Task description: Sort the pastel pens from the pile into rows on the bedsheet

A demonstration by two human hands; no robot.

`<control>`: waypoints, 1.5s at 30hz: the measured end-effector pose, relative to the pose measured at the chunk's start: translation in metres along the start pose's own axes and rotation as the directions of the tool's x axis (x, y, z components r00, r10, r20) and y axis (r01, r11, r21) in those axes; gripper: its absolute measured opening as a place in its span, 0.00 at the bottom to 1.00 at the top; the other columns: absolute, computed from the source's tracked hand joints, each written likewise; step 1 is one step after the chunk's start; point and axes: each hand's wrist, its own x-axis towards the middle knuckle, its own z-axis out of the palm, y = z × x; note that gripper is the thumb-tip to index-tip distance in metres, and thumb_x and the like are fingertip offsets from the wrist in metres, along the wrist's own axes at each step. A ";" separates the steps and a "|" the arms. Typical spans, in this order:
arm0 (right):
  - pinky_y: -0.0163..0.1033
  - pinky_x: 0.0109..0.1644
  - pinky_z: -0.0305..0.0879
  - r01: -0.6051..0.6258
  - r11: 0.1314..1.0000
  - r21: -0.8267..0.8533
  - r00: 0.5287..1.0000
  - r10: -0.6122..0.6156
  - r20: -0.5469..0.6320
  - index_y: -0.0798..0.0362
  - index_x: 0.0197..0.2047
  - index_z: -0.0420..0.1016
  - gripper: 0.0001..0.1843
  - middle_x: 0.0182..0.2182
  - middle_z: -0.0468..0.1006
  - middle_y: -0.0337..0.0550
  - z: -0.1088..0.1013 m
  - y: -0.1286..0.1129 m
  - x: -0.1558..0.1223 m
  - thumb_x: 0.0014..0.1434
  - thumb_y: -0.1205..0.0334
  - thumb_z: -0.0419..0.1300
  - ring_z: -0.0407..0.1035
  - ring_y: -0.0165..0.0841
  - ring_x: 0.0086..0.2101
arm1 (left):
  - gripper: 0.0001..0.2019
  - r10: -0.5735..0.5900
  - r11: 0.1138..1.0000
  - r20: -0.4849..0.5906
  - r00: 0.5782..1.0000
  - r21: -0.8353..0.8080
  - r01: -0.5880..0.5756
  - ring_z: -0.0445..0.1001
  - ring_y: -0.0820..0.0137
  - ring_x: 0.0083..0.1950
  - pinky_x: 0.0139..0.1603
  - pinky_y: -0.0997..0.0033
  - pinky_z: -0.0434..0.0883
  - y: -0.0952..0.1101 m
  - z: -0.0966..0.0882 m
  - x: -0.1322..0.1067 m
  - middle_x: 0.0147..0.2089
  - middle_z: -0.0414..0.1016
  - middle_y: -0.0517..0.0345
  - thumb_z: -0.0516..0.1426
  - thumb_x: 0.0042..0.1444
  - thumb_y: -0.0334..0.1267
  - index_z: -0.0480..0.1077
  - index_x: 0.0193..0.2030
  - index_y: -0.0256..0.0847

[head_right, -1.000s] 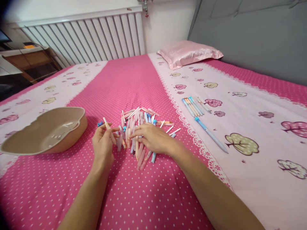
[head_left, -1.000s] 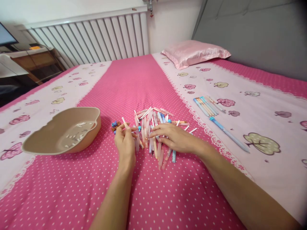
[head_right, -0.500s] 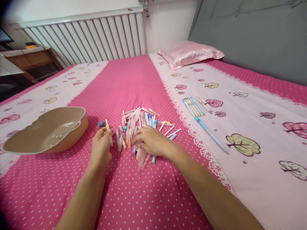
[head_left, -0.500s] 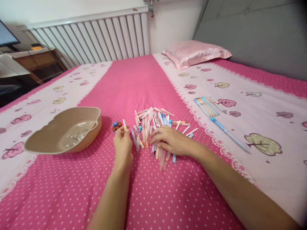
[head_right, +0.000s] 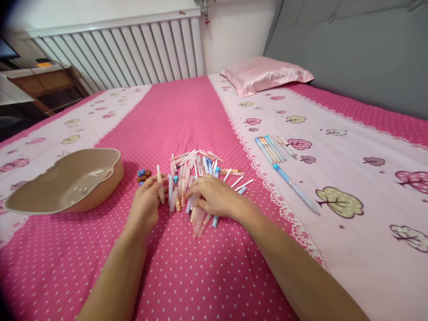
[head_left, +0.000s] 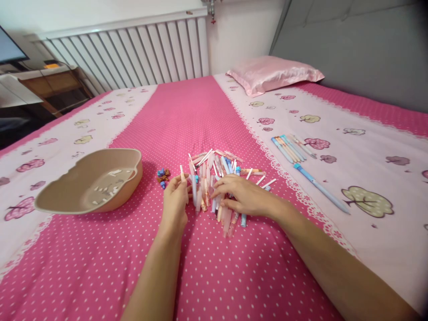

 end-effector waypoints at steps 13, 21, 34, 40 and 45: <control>0.44 0.55 0.59 0.023 1.000 -0.003 0.999 -0.023 -0.025 0.52 0.44 0.76 0.13 0.44 0.76 0.45 0.002 0.002 0.001 0.58 0.74 0.58 0.67 0.36 0.48 | 0.06 -0.037 0.999 0.053 0.998 -0.010 0.038 0.70 0.74 0.22 0.24 0.75 0.70 0.004 0.002 -0.005 0.25 0.71 0.59 0.56 0.48 0.31 0.69 0.35 0.36; 0.45 0.55 0.59 0.005 1.000 -0.007 1.000 -0.005 -0.019 0.54 0.42 0.75 0.10 0.43 0.76 0.46 0.002 0.002 0.001 0.57 0.73 0.59 0.67 0.37 0.47 | 0.08 -0.217 0.976 0.120 0.969 0.019 0.216 0.73 0.73 0.23 0.24 0.76 0.72 0.010 -0.004 0.001 0.25 0.73 0.55 0.53 0.54 0.27 0.71 0.39 0.34; 0.44 0.51 0.61 0.015 1.000 -0.019 1.000 -0.016 -0.026 0.55 0.38 0.74 0.06 0.39 0.76 0.46 0.002 0.003 0.001 0.58 0.72 0.58 0.68 0.37 0.44 | 0.09 -0.319 0.937 0.228 0.920 -0.073 0.343 0.72 0.74 0.20 0.24 0.78 0.72 0.014 -0.002 -0.001 0.23 0.73 0.55 0.50 0.60 0.28 0.73 0.38 0.32; 0.42 0.50 0.62 -0.057 0.998 -0.024 0.997 0.056 -0.051 0.54 0.40 0.73 0.06 0.40 0.76 0.46 0.003 0.002 0.001 0.59 0.70 0.57 0.68 0.36 0.44 | 0.09 -0.280 0.948 0.263 0.923 -0.074 0.308 0.73 0.73 0.22 0.24 0.78 0.72 0.014 -0.001 -0.003 0.25 0.74 0.53 0.51 0.58 0.25 0.73 0.37 0.32; 0.43 0.52 0.62 -0.075 0.997 -0.024 0.994 0.073 -0.076 0.55 0.44 0.72 0.09 0.42 0.76 0.47 0.004 0.003 0.002 0.59 0.70 0.58 0.68 0.36 0.45 | 0.11 -0.307 0.940 0.274 0.911 -0.066 0.336 0.74 0.72 0.22 0.25 0.76 0.74 0.016 0.001 -0.005 0.25 0.75 0.53 0.48 0.59 0.25 0.71 0.38 0.33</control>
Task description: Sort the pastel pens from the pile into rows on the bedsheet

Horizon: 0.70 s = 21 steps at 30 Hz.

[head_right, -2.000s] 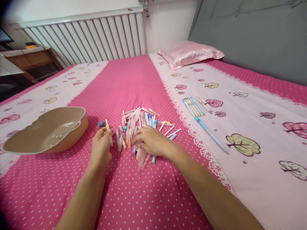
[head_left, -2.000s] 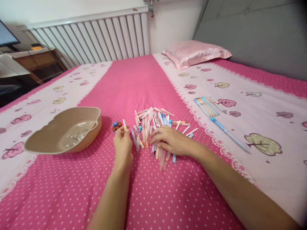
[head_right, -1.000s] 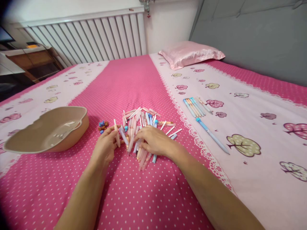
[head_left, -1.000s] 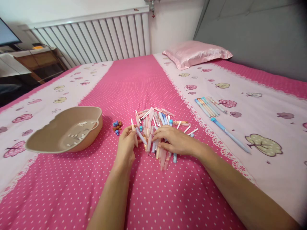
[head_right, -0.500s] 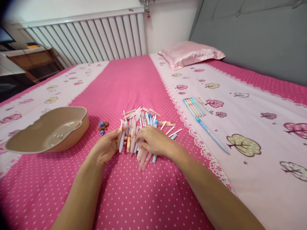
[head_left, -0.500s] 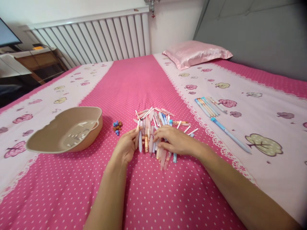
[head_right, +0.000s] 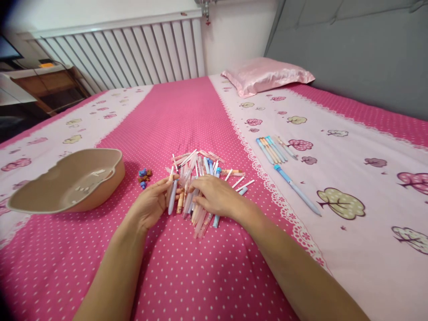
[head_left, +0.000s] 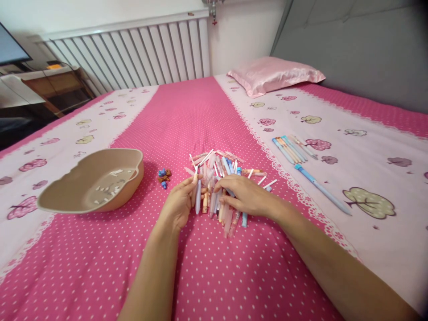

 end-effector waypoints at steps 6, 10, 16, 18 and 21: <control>0.46 0.57 0.59 0.121 0.993 0.004 0.992 -0.121 -0.034 0.54 0.46 0.74 0.11 0.47 0.75 0.48 0.000 -0.005 0.001 0.60 0.71 0.57 0.65 0.37 0.51 | 0.10 0.019 1.000 0.014 1.000 -0.002 -0.019 0.75 0.72 0.24 0.25 0.75 0.74 0.001 0.002 -0.002 0.27 0.75 0.53 0.48 0.59 0.24 0.70 0.39 0.33; 0.45 0.61 0.56 0.230 0.973 -0.007 0.973 -0.230 -0.023 0.55 0.45 0.76 0.11 0.51 0.72 0.49 0.006 -0.011 0.003 0.63 0.70 0.54 0.61 0.36 0.55 | 0.10 0.016 1.000 0.001 1.000 -0.005 -0.016 0.73 0.73 0.21 0.22 0.76 0.73 0.001 0.004 -0.003 0.25 0.73 0.55 0.47 0.60 0.25 0.69 0.39 0.34; 0.48 0.64 0.52 0.226 0.972 -0.069 0.974 -0.224 0.038 0.51 0.52 0.74 0.15 0.59 0.65 0.47 0.016 -0.015 0.001 0.66 0.64 0.50 0.54 0.37 0.60 | 0.08 0.101 0.995 -0.026 0.995 0.004 -0.101 0.73 0.72 0.22 0.20 0.76 0.71 -0.005 -0.001 0.003 0.25 0.73 0.55 0.50 0.59 0.27 0.69 0.40 0.33; 0.49 0.65 0.50 0.202 0.975 -0.094 0.978 -0.197 0.068 0.50 0.54 0.73 0.17 0.61 0.63 0.46 0.017 -0.016 0.000 0.66 0.63 0.50 0.51 0.38 0.61 | 0.08 0.122 0.992 -0.047 0.991 0.028 -0.121 0.72 0.73 0.22 0.20 0.77 0.70 -0.007 -0.004 0.005 0.26 0.73 0.55 0.50 0.58 0.26 0.70 0.40 0.33; 0.51 0.65 0.48 0.178 0.975 -0.129 0.983 -0.169 0.077 0.49 0.55 0.72 0.17 0.61 0.62 0.47 0.019 -0.019 -0.001 0.66 0.61 0.51 0.50 0.40 0.62 | 0.07 0.158 0.987 -0.076 0.985 0.055 -0.154 0.70 0.75 0.21 0.20 0.79 0.69 -0.009 -0.006 0.007 0.26 0.73 0.57 0.52 0.56 0.27 0.71 0.40 0.32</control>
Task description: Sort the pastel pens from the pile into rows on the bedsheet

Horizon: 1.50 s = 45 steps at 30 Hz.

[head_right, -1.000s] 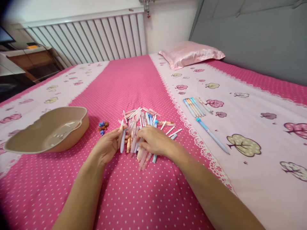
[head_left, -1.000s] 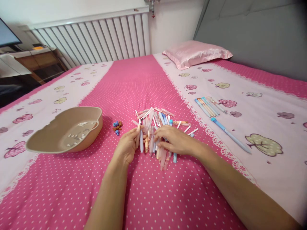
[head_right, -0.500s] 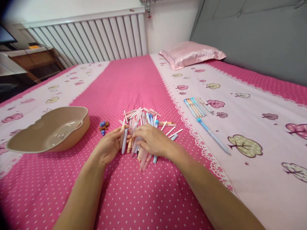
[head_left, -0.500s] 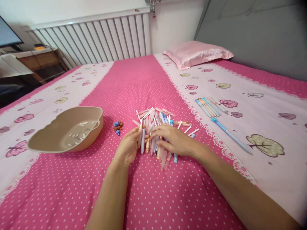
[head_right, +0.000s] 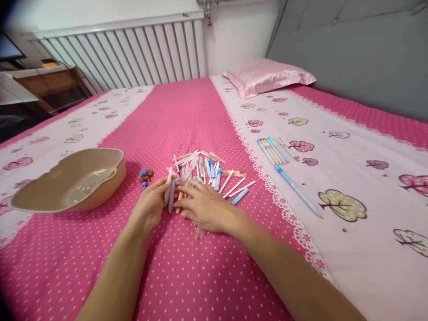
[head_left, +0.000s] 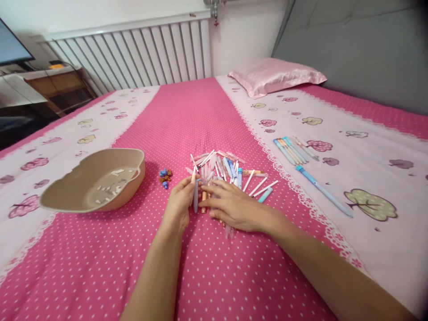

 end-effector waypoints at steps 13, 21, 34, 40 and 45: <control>0.50 0.64 0.50 -0.028 0.999 -0.028 0.995 0.025 -0.101 0.55 0.43 0.72 0.09 0.56 0.66 0.49 0.006 -0.003 -0.001 0.61 0.67 0.53 0.51 0.41 0.61 | 0.11 0.243 0.965 -0.095 0.965 0.126 -0.231 0.65 0.76 0.26 0.25 0.79 0.61 -0.008 -0.005 0.008 0.26 0.72 0.59 0.62 0.42 0.37 0.75 0.34 0.35; 0.50 0.63 0.49 -0.030 0.995 -0.091 0.996 0.022 -0.086 0.53 0.42 0.73 0.09 0.51 0.73 0.44 0.004 -0.004 0.000 0.61 0.66 0.53 0.55 0.41 0.58 | 0.15 0.310 0.931 -0.046 0.950 0.217 -0.293 0.68 0.73 0.30 0.33 0.73 0.67 -0.010 -0.004 0.008 0.30 0.72 0.58 0.62 0.44 0.46 0.73 0.34 0.36; 0.48 0.63 0.47 -0.030 0.994 -0.106 0.996 0.021 -0.083 0.54 0.39 0.74 0.08 0.51 0.72 0.44 0.001 -0.005 0.001 0.59 0.68 0.55 0.56 0.41 0.57 | 0.15 0.356 0.909 -0.032 0.934 0.243 -0.339 0.71 0.71 0.35 0.38 0.71 0.68 -0.010 -0.004 0.007 0.35 0.74 0.55 0.61 0.47 0.46 0.73 0.38 0.37; 0.50 0.63 0.44 -0.026 0.995 -0.093 0.996 0.018 -0.085 0.53 0.38 0.73 0.08 0.46 0.74 0.42 -0.001 -0.003 0.001 0.58 0.69 0.55 0.58 0.39 0.55 | 0.16 0.408 0.887 -0.062 0.911 0.262 -0.379 0.69 0.71 0.33 0.37 0.71 0.68 -0.007 0.000 0.003 0.34 0.74 0.55 0.61 0.47 0.48 0.73 0.35 0.36; 0.44 0.53 0.58 -0.055 0.997 -0.053 0.997 0.052 -0.062 0.54 0.39 0.73 0.08 0.43 0.72 0.46 -0.001 0.000 0.001 0.57 0.69 0.55 0.63 0.36 0.46 | 0.15 0.415 0.873 -0.045 0.909 0.303 -0.383 0.69 0.70 0.35 0.39 0.70 0.67 -0.010 -0.004 0.006 0.34 0.73 0.55 0.59 0.50 0.45 0.73 0.38 0.35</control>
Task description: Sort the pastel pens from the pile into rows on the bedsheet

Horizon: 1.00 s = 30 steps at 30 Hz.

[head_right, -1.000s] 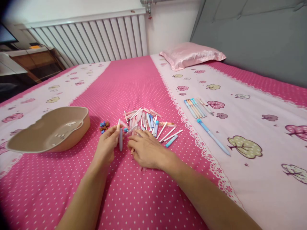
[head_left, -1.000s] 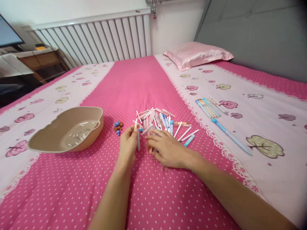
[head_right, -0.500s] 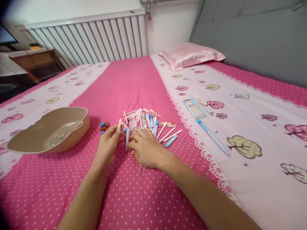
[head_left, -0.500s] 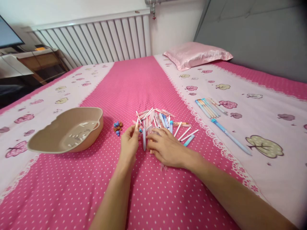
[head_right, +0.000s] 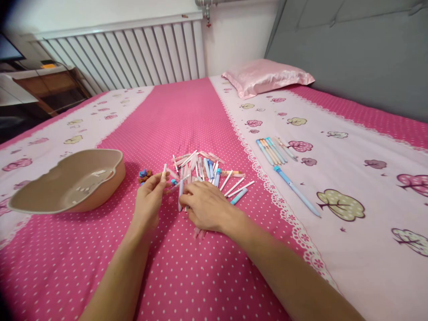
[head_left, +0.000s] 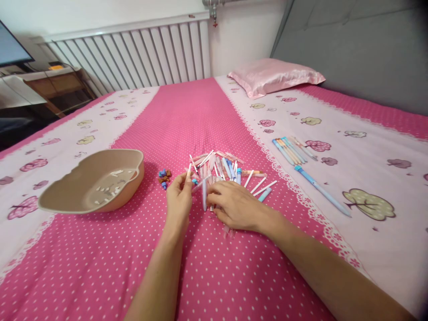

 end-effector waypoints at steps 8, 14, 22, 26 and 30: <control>0.41 0.46 0.61 -0.020 0.999 0.026 1.000 0.020 -0.020 0.56 0.38 0.73 0.08 0.38 0.68 0.46 -0.001 0.001 0.000 0.59 0.69 0.53 0.62 0.35 0.41 | 0.13 0.055 0.998 0.009 0.998 0.036 -0.056 0.70 0.69 0.35 0.39 0.71 0.66 -0.001 0.000 0.001 0.34 0.74 0.56 0.59 0.50 0.43 0.74 0.38 0.36; 0.41 0.47 0.59 0.001 0.995 0.097 0.999 0.003 -0.035 0.57 0.36 0.72 0.06 0.37 0.69 0.45 0.002 0.003 0.001 0.57 0.73 0.55 0.62 0.35 0.41 | 0.12 0.132 0.989 0.044 0.990 0.063 -0.135 0.71 0.69 0.37 0.41 0.71 0.67 0.002 0.001 0.000 0.36 0.76 0.55 0.57 0.53 0.40 0.74 0.40 0.37; 0.42 0.51 0.60 0.079 0.943 0.324 0.979 -0.012 -0.203 0.54 0.39 0.74 0.06 0.37 0.73 0.43 -0.004 0.005 0.006 0.63 0.67 0.56 0.66 0.33 0.42 | 0.12 0.169 0.985 0.116 0.979 0.012 -0.171 0.74 0.67 0.39 0.44 0.68 0.69 0.003 0.003 -0.001 0.38 0.77 0.53 0.58 0.51 0.39 0.73 0.42 0.37; 0.40 0.48 0.63 0.076 0.903 0.423 0.914 0.106 -0.391 0.52 0.42 0.74 0.07 0.39 0.75 0.43 -0.012 0.008 0.006 0.64 0.67 0.55 0.68 0.32 0.42 | 0.12 0.222 0.966 0.130 0.966 0.109 -0.236 0.74 0.64 0.44 0.50 0.65 0.68 0.000 0.002 -0.001 0.43 0.78 0.50 0.57 0.54 0.39 0.74 0.44 0.38; 0.40 0.46 0.64 -0.031 0.918 0.396 0.815 0.253 -0.522 0.51 0.44 0.74 0.09 0.39 0.76 0.43 -0.015 0.014 0.004 0.64 0.66 0.54 0.69 0.33 0.41 | 0.12 0.303 0.904 0.136 0.943 0.271 -0.330 0.73 0.62 0.49 0.54 0.62 0.65 -0.002 -0.001 -0.001 0.46 0.77 0.50 0.55 0.57 0.37 0.74 0.46 0.39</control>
